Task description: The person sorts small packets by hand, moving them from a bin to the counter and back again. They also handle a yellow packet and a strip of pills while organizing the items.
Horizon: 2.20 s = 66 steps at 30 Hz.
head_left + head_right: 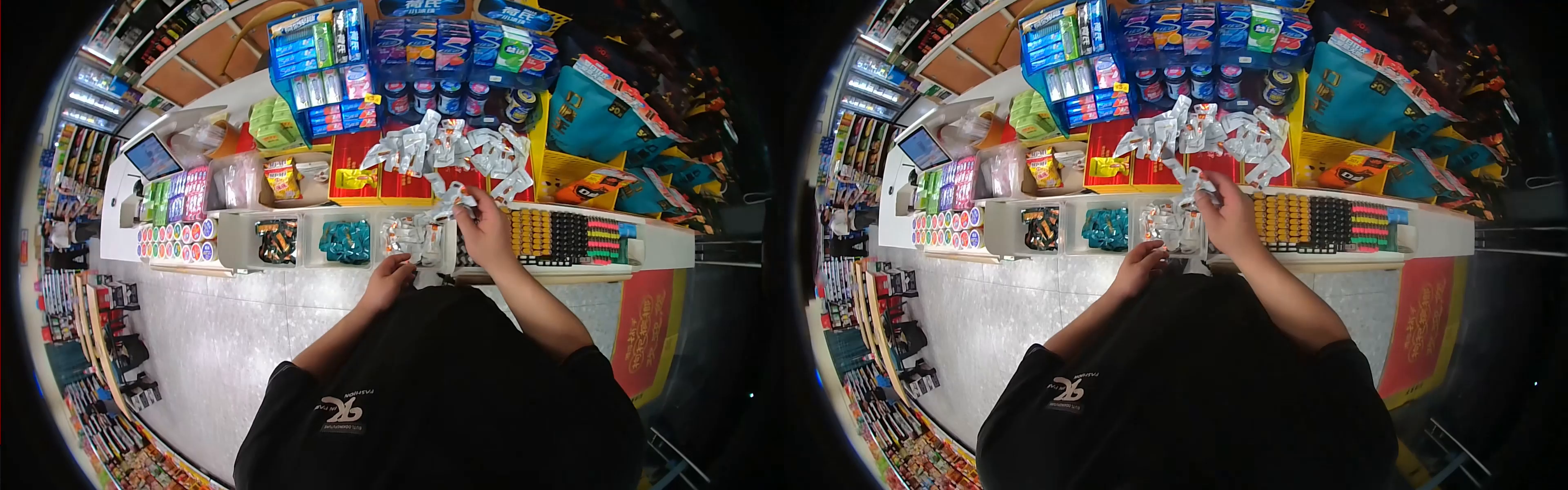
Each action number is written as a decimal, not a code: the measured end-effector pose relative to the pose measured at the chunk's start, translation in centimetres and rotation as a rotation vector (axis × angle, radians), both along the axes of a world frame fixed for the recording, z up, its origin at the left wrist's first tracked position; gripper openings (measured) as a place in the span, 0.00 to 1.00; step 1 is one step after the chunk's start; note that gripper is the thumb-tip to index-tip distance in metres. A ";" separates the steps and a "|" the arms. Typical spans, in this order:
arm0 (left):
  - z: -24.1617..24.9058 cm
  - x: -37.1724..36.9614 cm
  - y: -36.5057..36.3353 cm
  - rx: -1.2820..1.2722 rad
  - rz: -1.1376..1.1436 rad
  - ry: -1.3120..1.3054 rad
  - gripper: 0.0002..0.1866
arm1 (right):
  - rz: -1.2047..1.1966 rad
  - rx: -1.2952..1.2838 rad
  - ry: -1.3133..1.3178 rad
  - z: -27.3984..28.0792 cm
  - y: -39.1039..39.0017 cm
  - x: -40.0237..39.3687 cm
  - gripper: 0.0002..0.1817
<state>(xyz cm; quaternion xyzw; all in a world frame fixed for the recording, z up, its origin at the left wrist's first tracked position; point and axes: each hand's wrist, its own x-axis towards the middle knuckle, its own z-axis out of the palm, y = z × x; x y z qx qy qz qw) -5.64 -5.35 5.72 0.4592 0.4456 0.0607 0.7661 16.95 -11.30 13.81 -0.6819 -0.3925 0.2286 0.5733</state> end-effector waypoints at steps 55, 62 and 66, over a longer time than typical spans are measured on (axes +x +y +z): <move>-0.3 0.0 0.3 -0.041 0.043 -0.012 0.26 | 0.075 0.034 -0.224 3.6 0.0 3.6 0.10; -0.6 -0.2 0.3 -0.005 -0.024 0.009 0.28 | -0.129 -0.239 -0.643 -1.6 1.7 6.3 0.18; -0.7 -0.5 0.0 -0.010 0.051 -0.014 0.27 | -0.279 -0.454 -0.874 -1.7 1.2 9.7 0.29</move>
